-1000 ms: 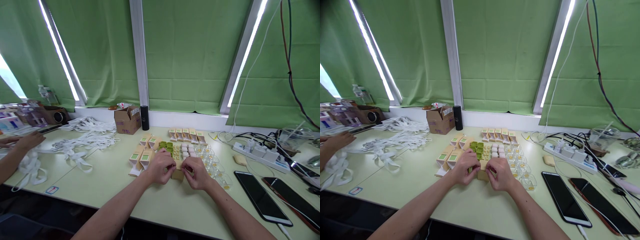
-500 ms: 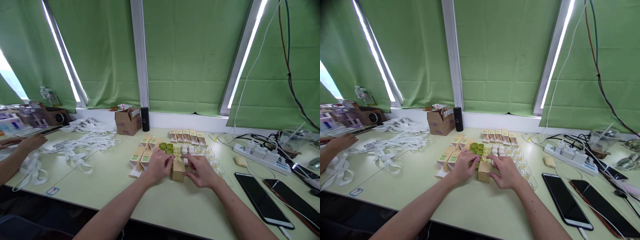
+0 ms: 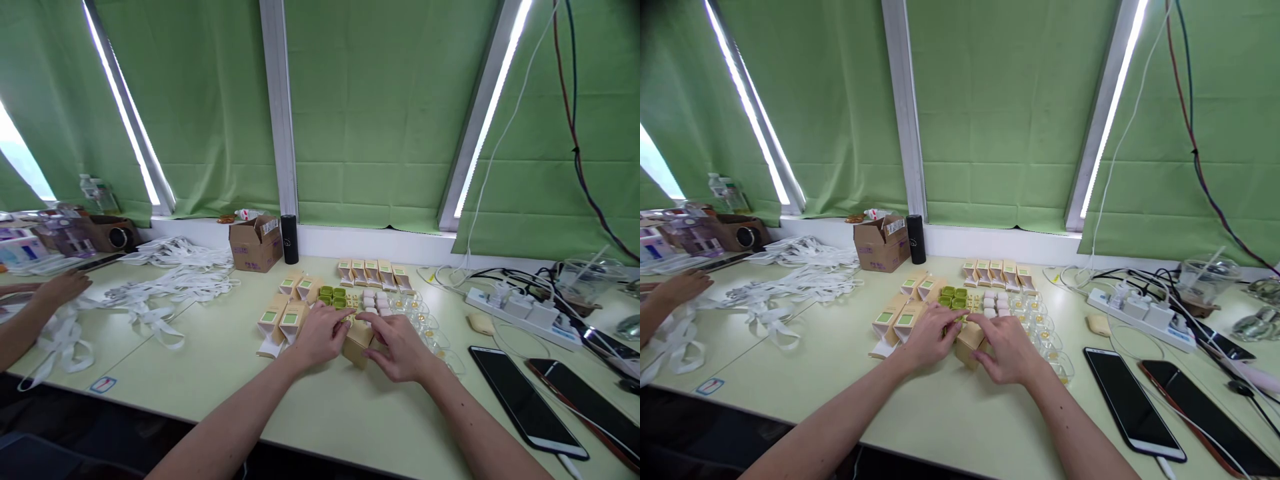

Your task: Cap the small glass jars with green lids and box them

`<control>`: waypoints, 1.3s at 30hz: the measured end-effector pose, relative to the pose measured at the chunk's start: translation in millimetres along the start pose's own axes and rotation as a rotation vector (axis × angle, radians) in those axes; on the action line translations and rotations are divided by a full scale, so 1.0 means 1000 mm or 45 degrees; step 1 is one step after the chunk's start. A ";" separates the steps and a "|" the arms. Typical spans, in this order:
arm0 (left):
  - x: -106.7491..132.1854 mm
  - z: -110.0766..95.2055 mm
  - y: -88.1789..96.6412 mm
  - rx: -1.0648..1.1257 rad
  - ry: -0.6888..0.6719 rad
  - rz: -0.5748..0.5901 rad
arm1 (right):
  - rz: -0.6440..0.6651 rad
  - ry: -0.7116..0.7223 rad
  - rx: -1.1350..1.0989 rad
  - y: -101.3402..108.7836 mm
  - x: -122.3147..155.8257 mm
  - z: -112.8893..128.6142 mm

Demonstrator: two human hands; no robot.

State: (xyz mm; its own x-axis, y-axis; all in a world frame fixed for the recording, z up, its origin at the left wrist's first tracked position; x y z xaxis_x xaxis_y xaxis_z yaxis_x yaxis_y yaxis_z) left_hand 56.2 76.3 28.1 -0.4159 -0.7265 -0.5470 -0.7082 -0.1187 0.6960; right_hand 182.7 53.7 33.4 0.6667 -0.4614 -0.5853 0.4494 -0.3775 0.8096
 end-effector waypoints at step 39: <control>0.003 -0.015 -0.001 0.262 -0.064 0.111 | -0.557 -0.460 0.340 0.022 0.021 -0.050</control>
State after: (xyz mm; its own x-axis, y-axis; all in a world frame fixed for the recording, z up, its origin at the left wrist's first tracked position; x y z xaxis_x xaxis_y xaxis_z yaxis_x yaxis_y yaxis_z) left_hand 64.6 64.2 33.3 -0.5047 -0.6930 -0.5148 -0.7676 0.0874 0.6349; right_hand 236.6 75.8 40.9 0.1904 -0.4436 -0.8758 0.4401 -0.7589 0.4800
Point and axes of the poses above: each hand's wrist, its own x-axis away from the middle knuckle, its own y-axis out of the back of the hand, z = x × y, the point moved 10 cm from there along -x, towards the middle knuckle, and after that the axes turned 14 degrees about x, right-handed, at the moved point
